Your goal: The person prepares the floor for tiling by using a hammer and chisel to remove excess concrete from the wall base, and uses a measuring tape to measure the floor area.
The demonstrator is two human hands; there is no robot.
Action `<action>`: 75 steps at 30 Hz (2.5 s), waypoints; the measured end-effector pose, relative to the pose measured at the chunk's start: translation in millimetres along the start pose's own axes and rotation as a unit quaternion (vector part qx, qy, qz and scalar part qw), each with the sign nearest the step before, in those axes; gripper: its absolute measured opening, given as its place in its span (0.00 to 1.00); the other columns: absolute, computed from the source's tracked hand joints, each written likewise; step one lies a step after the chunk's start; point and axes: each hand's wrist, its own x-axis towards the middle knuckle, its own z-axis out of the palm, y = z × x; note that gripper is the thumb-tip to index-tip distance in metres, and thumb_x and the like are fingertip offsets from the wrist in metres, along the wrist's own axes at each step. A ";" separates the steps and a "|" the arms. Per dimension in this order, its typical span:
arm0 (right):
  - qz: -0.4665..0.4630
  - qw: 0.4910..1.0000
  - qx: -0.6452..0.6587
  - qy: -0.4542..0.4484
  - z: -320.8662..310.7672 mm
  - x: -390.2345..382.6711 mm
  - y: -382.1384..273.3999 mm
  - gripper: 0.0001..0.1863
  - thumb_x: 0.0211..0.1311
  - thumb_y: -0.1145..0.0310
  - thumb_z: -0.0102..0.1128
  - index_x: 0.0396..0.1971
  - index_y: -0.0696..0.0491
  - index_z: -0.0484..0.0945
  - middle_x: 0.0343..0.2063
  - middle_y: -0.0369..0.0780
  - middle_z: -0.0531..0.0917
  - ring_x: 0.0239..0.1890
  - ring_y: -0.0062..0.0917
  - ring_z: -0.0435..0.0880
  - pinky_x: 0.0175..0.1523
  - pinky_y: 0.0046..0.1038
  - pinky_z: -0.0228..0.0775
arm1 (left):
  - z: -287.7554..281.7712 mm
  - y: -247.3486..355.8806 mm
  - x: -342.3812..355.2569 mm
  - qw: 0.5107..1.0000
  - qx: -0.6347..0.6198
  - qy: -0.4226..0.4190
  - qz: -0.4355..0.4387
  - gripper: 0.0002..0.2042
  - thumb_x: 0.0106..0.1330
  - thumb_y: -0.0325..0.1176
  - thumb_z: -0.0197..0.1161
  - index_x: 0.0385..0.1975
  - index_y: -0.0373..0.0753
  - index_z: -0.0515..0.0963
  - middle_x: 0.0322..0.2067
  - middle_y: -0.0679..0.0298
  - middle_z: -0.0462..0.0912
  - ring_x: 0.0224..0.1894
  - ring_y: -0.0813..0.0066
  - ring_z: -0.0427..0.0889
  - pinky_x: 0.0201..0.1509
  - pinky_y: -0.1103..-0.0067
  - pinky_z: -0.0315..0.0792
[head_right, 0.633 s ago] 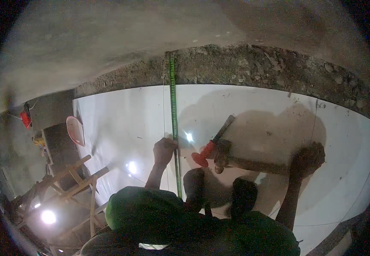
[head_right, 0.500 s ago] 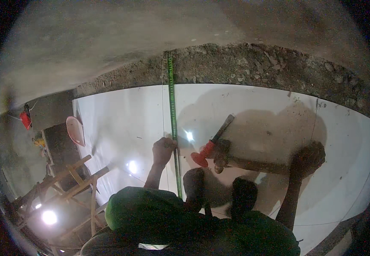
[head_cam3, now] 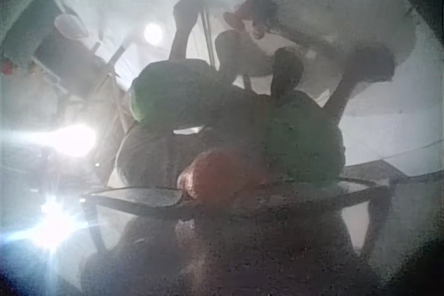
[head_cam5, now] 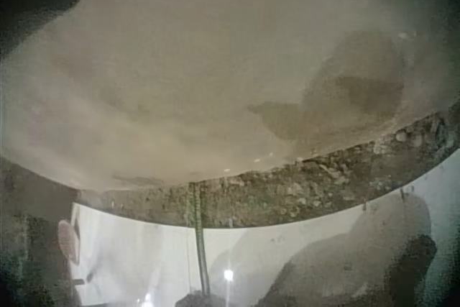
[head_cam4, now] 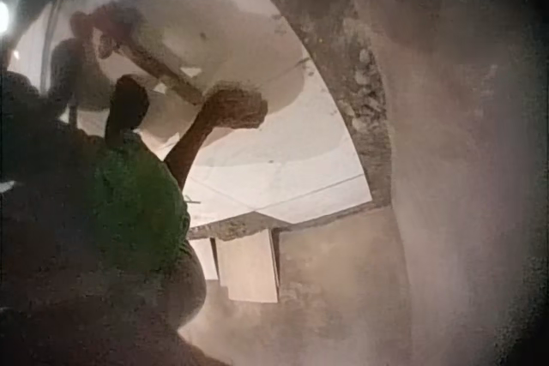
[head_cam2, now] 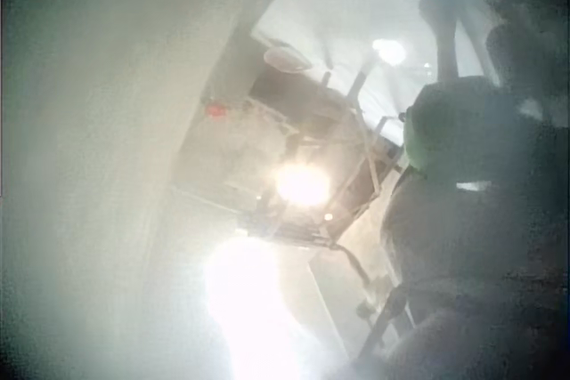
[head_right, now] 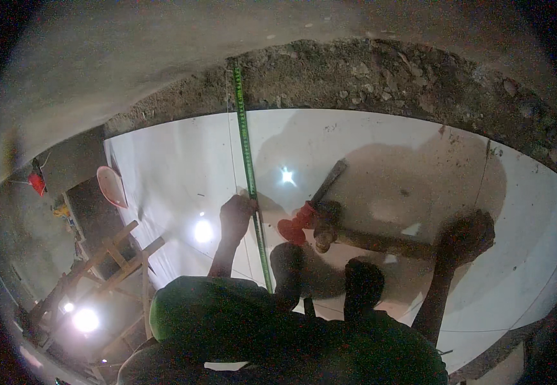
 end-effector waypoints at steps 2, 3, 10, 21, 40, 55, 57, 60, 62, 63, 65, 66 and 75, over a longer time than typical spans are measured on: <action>-0.022 0.999 -0.026 -0.011 -1.2 2.0 0.7 0.19 0.71 0.61 0.58 0.57 0.53 0.78 0.58 0.44 0.81 0.63 0.42 0.75 0.68 0.47 0.63 | 3.7 -11.6 -3.6 0.998 -0.067 0.003 -0.005 0.11 0.64 0.34 0.74 0.30 0.34 0.80 0.23 0.65 0.83 0.28 0.81 0.77 0.36 0.76 0.75; -0.040 0.998 -0.052 -0.017 -1.7 2.7 0.8 0.20 0.74 0.58 0.58 0.58 0.54 0.78 0.58 0.44 0.80 0.62 0.42 0.75 0.66 0.45 0.64 | 4.3 -11.5 -3.4 0.991 -0.134 0.007 -0.005 0.10 0.64 0.34 0.73 0.30 0.34 0.80 0.24 0.66 0.83 0.28 0.81 0.76 0.36 0.76 0.75; -0.060 0.998 0.009 0.000 0.6 2.9 7.0 0.19 0.76 0.59 0.55 0.58 0.53 0.78 0.58 0.46 0.80 0.62 0.42 0.75 0.66 0.46 0.65 | 3.2 -11.0 -1.2 0.999 -0.052 -0.002 0.000 0.09 0.65 0.31 0.73 0.29 0.35 0.79 0.23 0.66 0.82 0.28 0.81 0.76 0.35 0.77 0.74; -0.018 0.999 -0.026 -0.022 -5.9 4.9 -6.3 0.15 0.75 0.64 0.56 0.55 0.53 0.81 0.57 0.46 0.80 0.60 0.43 0.76 0.64 0.46 0.69 | 8.1 -13.2 -5.7 0.997 -0.076 0.010 -0.007 0.09 0.66 0.32 0.72 0.31 0.34 0.79 0.22 0.64 0.82 0.27 0.80 0.77 0.34 0.76 0.74; 0.005 0.992 -0.108 -0.065 -0.5 -3.4 3.2 0.17 0.75 0.68 0.54 0.58 0.56 0.80 0.58 0.48 0.81 0.60 0.46 0.77 0.65 0.47 0.67 | 10.9 -24.6 -5.0 0.998 -0.043 0.014 0.048 0.08 0.66 0.31 0.72 0.32 0.36 0.80 0.22 0.61 0.81 0.25 0.78 0.75 0.31 0.75 0.74; 0.014 0.998 -0.036 -0.052 -1.8 -4.0 3.9 0.19 0.76 0.63 0.54 0.60 0.55 0.77 0.60 0.47 0.80 0.61 0.45 0.76 0.65 0.47 0.66 | 16.8 3.3 -9.4 0.997 -0.048 0.053 -0.039 0.10 0.68 0.31 0.70 0.30 0.37 0.74 0.22 0.61 0.79 0.24 0.73 0.76 0.31 0.73 0.73; 0.016 0.999 -0.023 -0.047 -5.1 -2.3 2.4 0.19 0.76 0.63 0.54 0.60 0.55 0.77 0.60 0.47 0.79 0.61 0.45 0.76 0.65 0.47 0.66 | 16.2 16.3 -12.9 0.995 0.062 0.069 0.022 0.10 0.68 0.31 0.69 0.31 0.37 0.74 0.23 0.59 0.80 0.25 0.72 0.78 0.32 0.72 0.74; 0.052 0.995 -0.037 -0.073 -5.6 1.8 -2.8 0.18 0.76 0.64 0.54 0.59 0.56 0.77 0.60 0.47 0.78 0.61 0.46 0.75 0.65 0.47 0.67 | 18.5 14.3 -19.2 0.997 0.006 0.082 -0.002 0.10 0.68 0.31 0.69 0.31 0.36 0.74 0.22 0.60 0.80 0.24 0.73 0.79 0.32 0.72 0.74; 0.058 0.997 -0.022 -0.052 -4.4 2.5 -4.1 0.19 0.73 0.62 0.58 0.55 0.57 0.78 0.58 0.48 0.80 0.61 0.47 0.76 0.66 0.48 0.65 | 21.5 10.6 -20.1 0.995 -0.004 0.095 -0.020 0.10 0.68 0.31 0.69 0.31 0.36 0.74 0.22 0.60 0.80 0.24 0.74 0.78 0.32 0.72 0.75; 0.055 0.998 -0.011 -0.037 -5.3 3.5 -5.8 0.19 0.71 0.60 0.61 0.54 0.58 0.79 0.56 0.48 0.82 0.61 0.47 0.76 0.67 0.48 0.65 | 21.6 13.1 -19.4 0.995 -0.004 0.094 -0.019 0.10 0.68 0.31 0.69 0.31 0.36 0.74 0.22 0.60 0.80 0.24 0.74 0.78 0.32 0.72 0.75; 0.047 0.998 -0.019 -0.037 -9.2 7.7 -9.6 0.20 0.70 0.59 0.63 0.52 0.58 0.79 0.55 0.48 0.83 0.61 0.47 0.77 0.67 0.49 0.64 | 20.9 17.6 -19.3 0.995 0.000 0.097 -0.003 0.09 0.68 0.30 0.69 0.31 0.37 0.74 0.22 0.61 0.79 0.24 0.72 0.78 0.31 0.72 0.74; 0.044 0.998 -0.028 -0.045 -9.0 6.8 -7.9 0.20 0.70 0.59 0.63 0.52 0.58 0.79 0.55 0.48 0.83 0.61 0.47 0.77 0.67 0.49 0.64 | 20.4 20.1 -19.5 0.995 0.000 0.096 -0.004 0.09 0.68 0.30 0.69 0.31 0.37 0.74 0.22 0.61 0.79 0.24 0.72 0.78 0.31 0.72 0.74; 0.029 0.998 -0.019 -0.052 -3.5 -5.6 3.2 0.15 0.76 0.66 0.51 0.54 0.57 0.79 0.57 0.49 0.80 0.61 0.47 0.75 0.65 0.49 0.66 | 25.7 6.9 -14.1 0.995 -0.003 0.087 0.038 0.08 0.68 0.26 0.65 0.29 0.37 0.71 0.20 0.61 0.77 0.23 0.71 0.77 0.29 0.72 0.72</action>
